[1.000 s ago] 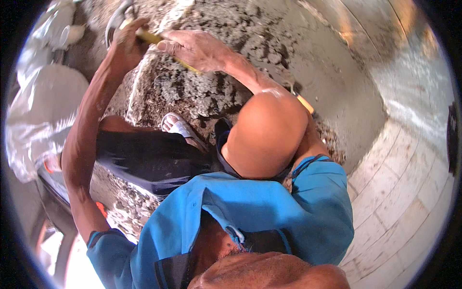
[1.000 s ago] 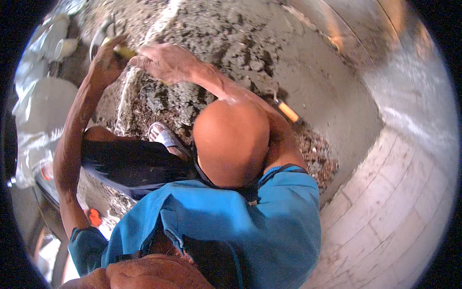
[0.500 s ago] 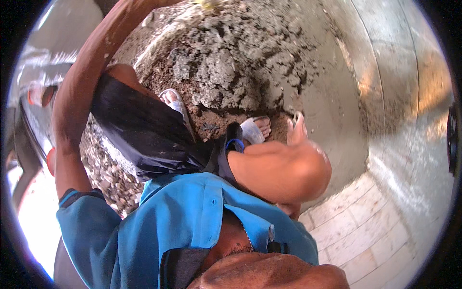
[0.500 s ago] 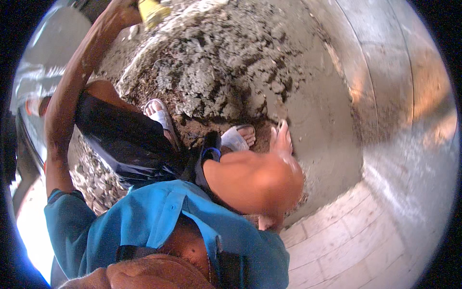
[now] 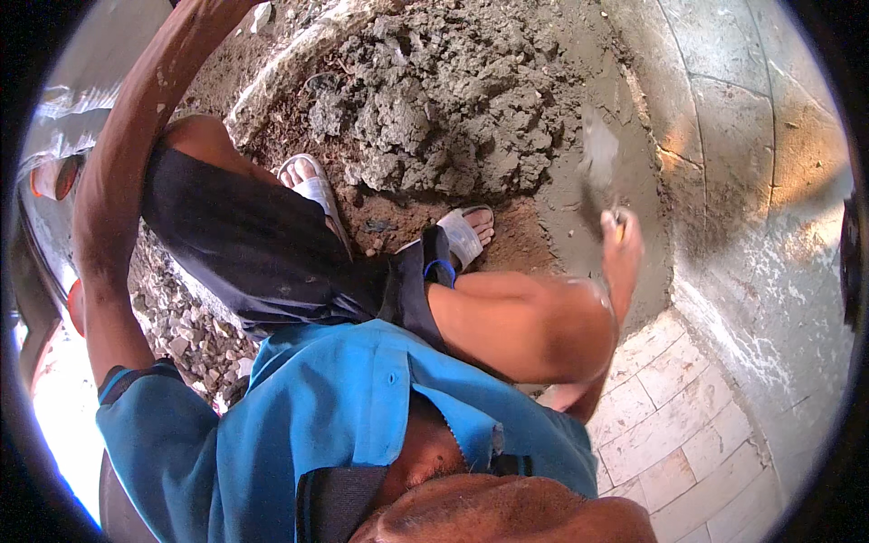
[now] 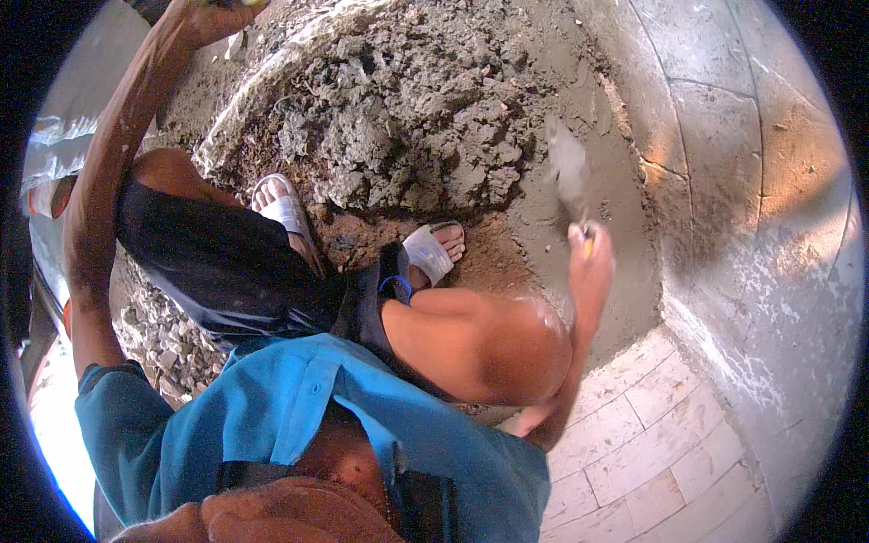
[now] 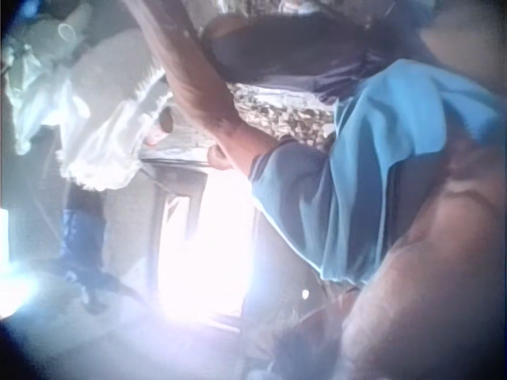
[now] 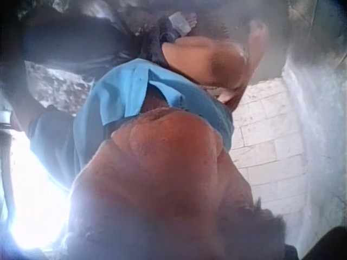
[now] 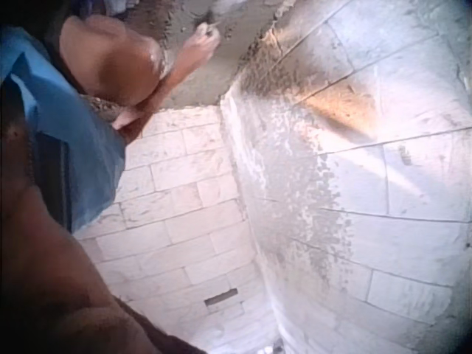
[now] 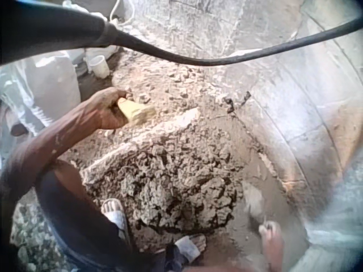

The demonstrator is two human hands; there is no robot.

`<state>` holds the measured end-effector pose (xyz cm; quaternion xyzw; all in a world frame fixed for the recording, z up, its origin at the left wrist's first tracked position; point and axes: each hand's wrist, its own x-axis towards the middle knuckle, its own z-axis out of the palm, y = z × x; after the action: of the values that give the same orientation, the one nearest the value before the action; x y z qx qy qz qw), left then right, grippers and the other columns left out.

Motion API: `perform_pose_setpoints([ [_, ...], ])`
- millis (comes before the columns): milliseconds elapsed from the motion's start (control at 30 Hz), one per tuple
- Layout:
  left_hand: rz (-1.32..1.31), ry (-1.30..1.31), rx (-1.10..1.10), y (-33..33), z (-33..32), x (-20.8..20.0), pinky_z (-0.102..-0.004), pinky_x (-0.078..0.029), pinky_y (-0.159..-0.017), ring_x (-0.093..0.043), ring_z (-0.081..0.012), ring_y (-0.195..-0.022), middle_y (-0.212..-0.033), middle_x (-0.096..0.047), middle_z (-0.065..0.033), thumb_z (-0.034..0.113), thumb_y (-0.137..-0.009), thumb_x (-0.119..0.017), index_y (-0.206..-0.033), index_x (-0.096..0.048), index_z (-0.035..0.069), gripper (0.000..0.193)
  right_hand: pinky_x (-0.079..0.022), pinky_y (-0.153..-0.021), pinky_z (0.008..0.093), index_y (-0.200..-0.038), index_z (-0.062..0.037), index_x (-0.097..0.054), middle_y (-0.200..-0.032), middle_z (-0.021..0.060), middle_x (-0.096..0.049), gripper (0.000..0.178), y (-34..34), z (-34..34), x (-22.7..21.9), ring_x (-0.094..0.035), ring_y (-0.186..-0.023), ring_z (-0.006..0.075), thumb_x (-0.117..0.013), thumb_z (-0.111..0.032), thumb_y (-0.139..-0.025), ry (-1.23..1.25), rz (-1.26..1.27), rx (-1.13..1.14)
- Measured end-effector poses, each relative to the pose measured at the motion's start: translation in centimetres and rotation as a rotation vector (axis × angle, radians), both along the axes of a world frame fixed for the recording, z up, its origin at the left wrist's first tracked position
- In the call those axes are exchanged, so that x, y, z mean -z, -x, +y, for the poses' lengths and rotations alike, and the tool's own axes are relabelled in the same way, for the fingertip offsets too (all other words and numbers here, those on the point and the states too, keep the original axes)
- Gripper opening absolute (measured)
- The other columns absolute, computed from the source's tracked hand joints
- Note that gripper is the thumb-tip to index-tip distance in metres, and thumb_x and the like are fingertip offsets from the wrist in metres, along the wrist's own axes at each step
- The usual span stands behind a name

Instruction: The person uses a hammer and a chisel to break up a pile of concrete on the ground. They repeatedly position the chisel on the concrete and strike it with the hammer to chip away at the material.

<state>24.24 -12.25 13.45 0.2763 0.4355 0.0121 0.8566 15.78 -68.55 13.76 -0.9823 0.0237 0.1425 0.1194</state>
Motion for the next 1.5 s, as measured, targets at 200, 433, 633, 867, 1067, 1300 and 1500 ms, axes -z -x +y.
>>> perform_pose_setpoints([
  [200,-0.182,0.098,0.271,2.5,1.9,0.6,-0.0287,-0.051,-0.053,-0.057,-0.0152,-0.054,-0.061,-0.057,-0.0042,0.015,-0.098,-0.045,-0.077,-0.053,0.005,0.025,-0.047,-0.082,0.0424,-0.110,-0.0027,-0.060,-0.099,0.0189,-0.065,0.037,-15.1,3.9,3.0,-0.062,-0.091,0.0348,-0.059,-0.036,-0.094,-0.019,-0.172,-0.500],
  [433,0.066,0.065,0.162,8.1,0.9,-4.4,-0.0257,-0.048,-0.054,-0.056,-0.0133,-0.057,-0.065,-0.057,-0.0018,0.015,-0.098,-0.049,-0.079,-0.054,0.006,0.022,-0.048,-0.086,0.0430,-0.112,-0.0043,-0.061,-0.105,0.0163,-0.064,0.034,-20.6,13.7,12.4,-0.062,-0.098,0.0354,-0.061,-0.032,-0.093,-0.368,-0.278,-0.632],
  [633,0.279,-0.277,0.082,17.0,3.4,-6.9,-0.0212,-0.045,-0.048,-0.048,-0.0051,-0.053,-0.066,-0.050,0.0029,0.018,-0.104,-0.041,-0.099,-0.053,0.004,0.019,-0.050,-0.077,0.0406,-0.111,-0.0067,-0.059,-0.100,0.0106,-0.063,0.029,-20.2,23.5,14.4,-0.063,-0.091,0.0304,-0.063,-0.028,-0.092,-0.595,-0.089,-0.994],
  [867,0.497,-0.263,-0.143,25.5,-2.3,-12.0,-0.0199,-0.047,-0.050,-0.054,-0.0051,-0.058,-0.069,-0.055,0.0029,0.019,-0.099,-0.051,-0.099,-0.056,0.004,0.015,-0.054,-0.071,0.0370,-0.109,-0.0090,-0.060,-0.099,0.0068,-0.063,0.023,-21.1,31.1,14.8,-0.065,-0.085,0.0249,-0.060,-0.024,-0.092,-0.594,-0.206,-1.526],
  [1067,0.527,-0.258,-0.215,29.3,-5.0,-11.5,-0.0188,-0.049,-0.052,-0.058,-0.0051,-0.061,-0.071,-0.059,0.0028,0.019,-0.096,-0.059,-0.100,-0.059,0.005,0.015,-0.057,-0.071,0.0339,-0.110,-0.0081,-0.060,-0.095,0.0056,-0.062,0.021,-19.4,33.1,16.2,-0.065,-0.084,0.0235,-0.056,-0.021,-0.094,-0.529,-0.445,-1.748],
  [1300,0.670,-0.516,0.122,30.2,-5.8,-0.8,-0.0177,-0.046,-0.055,-0.056,-0.0044,-0.058,-0.070,-0.058,0.0045,0.027,-0.093,-0.064,-0.089,-0.057,0.007,0.022,-0.054,-0.073,0.0374,-0.118,-0.0063,-0.057,-0.102,0.0092,-0.060,0.029,-17.8,28.8,11.6,-0.061,-0.085,0.0272,-0.059,-0.016,-0.091,-0.266,-0.131,-1.879],
  [1500,0.360,-0.781,0.304,31.2,-3.2,3.8,-0.0202,-0.038,-0.053,-0.047,-0.0041,-0.056,-0.067,-0.047,0.0055,0.041,-0.094,-0.060,-0.099,-0.050,0.009,0.034,-0.051,-0.076,0.0402,-0.115,-0.0061,-0.060,-0.102,0.0105,-0.061,0.032,-14.6,24.0,4.3,-0.061,-0.087,0.0303,-0.066,-0.010,-0.084,-0.056,0.022,-1.618],
])
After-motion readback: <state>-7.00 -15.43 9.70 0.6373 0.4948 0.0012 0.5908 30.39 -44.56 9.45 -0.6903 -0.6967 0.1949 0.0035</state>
